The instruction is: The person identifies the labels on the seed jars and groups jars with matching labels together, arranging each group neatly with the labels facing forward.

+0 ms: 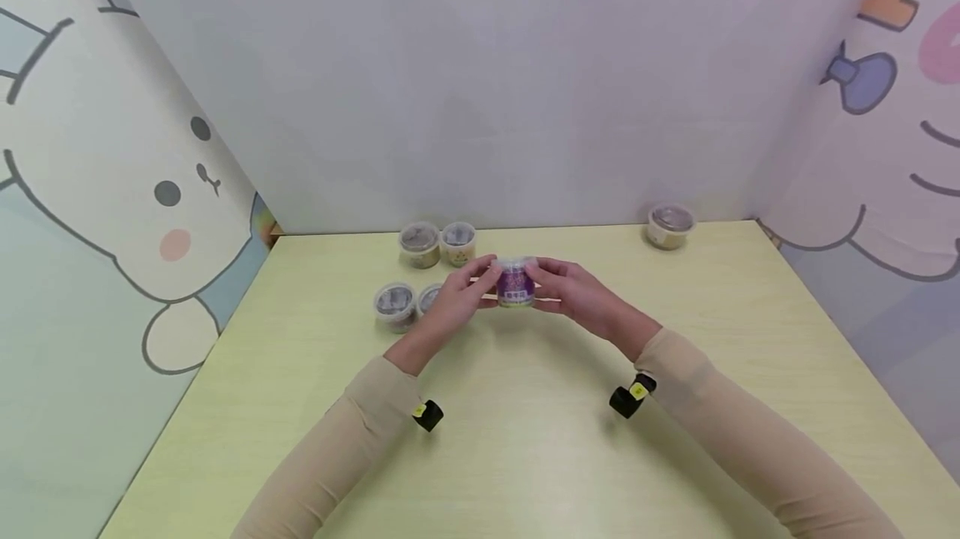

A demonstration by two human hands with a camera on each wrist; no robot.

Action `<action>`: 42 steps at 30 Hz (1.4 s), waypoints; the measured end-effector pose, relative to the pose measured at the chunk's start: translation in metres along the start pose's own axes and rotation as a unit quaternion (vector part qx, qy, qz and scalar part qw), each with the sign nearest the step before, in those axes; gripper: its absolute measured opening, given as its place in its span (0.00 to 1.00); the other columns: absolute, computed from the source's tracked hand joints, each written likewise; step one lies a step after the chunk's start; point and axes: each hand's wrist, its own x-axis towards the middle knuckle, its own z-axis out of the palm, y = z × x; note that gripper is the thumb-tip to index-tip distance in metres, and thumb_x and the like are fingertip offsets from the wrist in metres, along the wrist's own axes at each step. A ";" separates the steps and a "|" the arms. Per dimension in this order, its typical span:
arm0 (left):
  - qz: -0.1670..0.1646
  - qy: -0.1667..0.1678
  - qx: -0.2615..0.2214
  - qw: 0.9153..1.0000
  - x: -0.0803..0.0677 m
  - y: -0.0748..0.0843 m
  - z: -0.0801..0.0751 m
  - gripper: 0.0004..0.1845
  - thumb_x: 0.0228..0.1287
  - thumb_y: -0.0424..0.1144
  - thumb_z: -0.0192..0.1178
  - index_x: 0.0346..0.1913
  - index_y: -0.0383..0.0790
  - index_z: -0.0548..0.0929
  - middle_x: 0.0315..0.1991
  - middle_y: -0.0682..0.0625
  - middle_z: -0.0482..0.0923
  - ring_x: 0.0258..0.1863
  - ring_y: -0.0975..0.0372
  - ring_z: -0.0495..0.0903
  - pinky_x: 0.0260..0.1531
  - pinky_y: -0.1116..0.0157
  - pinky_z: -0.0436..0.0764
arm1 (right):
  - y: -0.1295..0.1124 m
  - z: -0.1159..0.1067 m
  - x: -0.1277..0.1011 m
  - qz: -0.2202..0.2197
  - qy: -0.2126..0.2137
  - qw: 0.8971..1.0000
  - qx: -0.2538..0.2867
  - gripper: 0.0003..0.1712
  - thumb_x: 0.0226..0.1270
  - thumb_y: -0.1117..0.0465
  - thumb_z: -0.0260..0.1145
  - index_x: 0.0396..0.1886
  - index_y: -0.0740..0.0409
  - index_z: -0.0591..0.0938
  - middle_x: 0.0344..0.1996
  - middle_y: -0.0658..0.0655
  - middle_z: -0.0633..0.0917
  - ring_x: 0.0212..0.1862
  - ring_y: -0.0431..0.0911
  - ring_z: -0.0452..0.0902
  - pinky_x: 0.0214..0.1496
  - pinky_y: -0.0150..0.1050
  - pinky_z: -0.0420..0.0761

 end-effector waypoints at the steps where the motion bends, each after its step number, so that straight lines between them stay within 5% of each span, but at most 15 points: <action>1: 0.001 -0.001 0.000 1.000 -0.001 0.000 -0.001 0.29 0.81 0.48 0.51 0.75 0.36 0.65 0.63 0.40 0.71 0.57 0.50 0.78 0.55 0.57 0.82 | 0.000 0.000 0.000 0.001 0.000 1.000 -0.001 0.41 0.80 0.46 0.57 0.78 0.66 0.56 0.69 0.66 0.70 0.69 0.58 0.69 0.69 0.50 0.71; 9: -0.005 -0.046 0.055 0.997 0.000 0.014 -0.017 0.31 0.80 0.50 0.52 0.76 0.36 0.63 0.63 0.41 0.71 0.59 0.50 0.77 0.55 0.57 0.82 | -0.004 0.000 0.001 -0.021 -0.020 0.999 -0.038 0.39 0.79 0.45 0.59 0.76 0.65 0.61 0.67 0.66 0.72 0.68 0.59 0.70 0.66 0.50 0.75; 14: -0.003 -0.098 0.123 0.988 0.003 0.032 -0.034 0.33 0.79 0.50 0.54 0.76 0.35 0.63 0.64 0.42 0.73 0.61 0.51 0.76 0.57 0.56 0.81 | -0.007 0.000 0.007 -0.030 -0.016 0.997 -0.066 0.46 0.73 0.44 0.65 0.79 0.62 0.58 0.68 0.63 0.73 0.67 0.55 0.73 0.63 0.49 0.78; 20: 0.014 -0.150 0.227 0.962 0.003 0.047 -0.053 0.28 0.77 0.47 0.58 0.71 0.34 0.71 0.57 0.43 0.78 0.55 0.54 0.78 0.59 0.53 0.79 | -0.011 0.004 0.013 -0.034 -0.009 0.989 -0.143 0.47 0.69 0.44 0.70 0.79 0.57 0.60 0.64 0.59 0.76 0.63 0.51 0.77 0.64 0.52 0.77; 25: 0.035 -0.174 0.258 0.950 0.004 0.046 -0.061 0.18 0.74 0.41 0.63 0.59 0.34 0.79 0.50 0.44 0.83 0.51 0.55 0.82 0.56 0.55 0.80 | -0.012 0.011 0.017 -0.038 -0.014 0.974 -0.223 0.51 0.66 0.43 0.73 0.80 0.57 0.60 0.63 0.56 0.77 0.62 0.50 0.77 0.62 0.49 0.78; 33: 0.075 -0.175 0.380 0.905 0.006 0.036 -0.061 0.22 0.69 0.39 0.66 0.62 0.32 0.80 0.55 0.44 0.82 0.57 0.49 0.79 0.58 0.55 0.79 | -0.001 0.018 0.023 -0.084 -0.045 0.947 -0.306 0.49 0.68 0.53 0.73 0.80 0.62 0.58 0.66 0.61 0.74 0.65 0.58 0.74 0.59 0.46 0.81; 42: 0.069 -0.154 0.444 0.880 0.004 0.024 -0.056 0.25 0.67 0.39 0.68 0.63 0.29 0.78 0.59 0.39 0.80 0.51 0.50 0.84 0.55 0.55 0.81 | 0.021 0.018 0.035 -0.100 -0.048 0.941 -0.320 0.50 0.66 0.53 0.75 0.80 0.60 0.59 0.64 0.60 0.76 0.65 0.55 0.73 0.64 0.48 0.76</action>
